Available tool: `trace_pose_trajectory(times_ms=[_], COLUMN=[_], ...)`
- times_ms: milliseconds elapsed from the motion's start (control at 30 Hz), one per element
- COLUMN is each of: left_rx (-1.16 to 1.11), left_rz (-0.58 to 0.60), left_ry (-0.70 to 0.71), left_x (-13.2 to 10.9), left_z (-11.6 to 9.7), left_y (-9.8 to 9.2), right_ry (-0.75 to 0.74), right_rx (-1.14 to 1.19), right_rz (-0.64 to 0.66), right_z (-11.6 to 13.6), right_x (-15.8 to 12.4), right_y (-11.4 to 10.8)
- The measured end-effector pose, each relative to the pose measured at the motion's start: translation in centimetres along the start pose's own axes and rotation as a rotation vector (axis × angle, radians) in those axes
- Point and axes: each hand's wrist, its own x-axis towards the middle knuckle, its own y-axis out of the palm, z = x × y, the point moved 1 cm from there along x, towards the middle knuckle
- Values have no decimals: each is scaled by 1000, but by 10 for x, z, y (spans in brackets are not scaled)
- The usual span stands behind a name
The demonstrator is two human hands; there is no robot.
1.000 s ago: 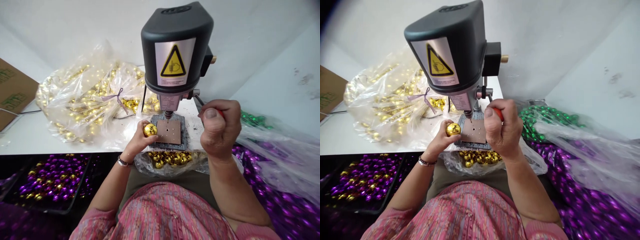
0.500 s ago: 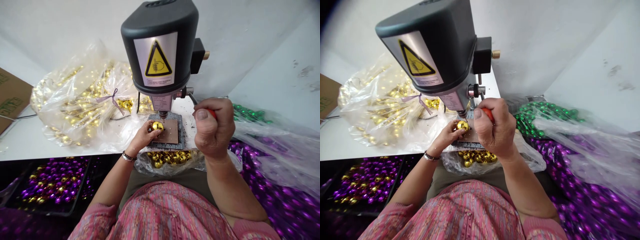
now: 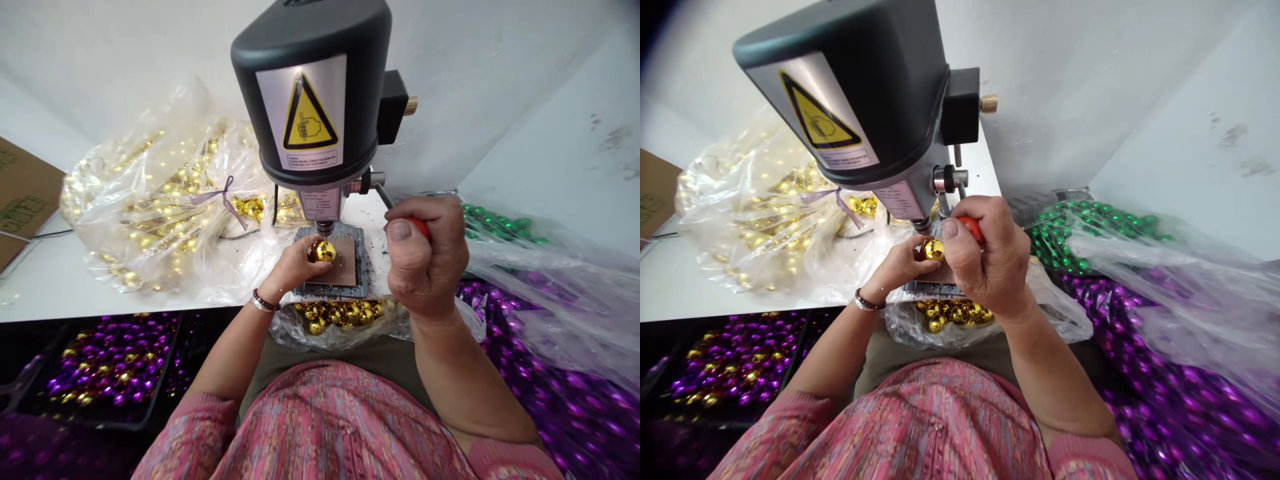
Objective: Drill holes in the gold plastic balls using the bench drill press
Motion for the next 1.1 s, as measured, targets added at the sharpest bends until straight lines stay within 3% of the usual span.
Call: trace_pose_trajectory(times_ms=[200,433,600,1100], left_rx=[67,-74,-51,18], left_rz=[10,42,33,-26], left_ry=[141,154,168,143], left_x=[12,12,13,9], left_z=[-1,7,10,9], left_y=[6,12,13,12], right_ry=[15,-49,-86,-143], right_rx=[15,-73,-136,46], right_rz=[-2,32,4,-38], right_z=[-2,-7,-10,-55], right_x=[-1,-8,-16,-56], right_y=[0,-2,2,22])
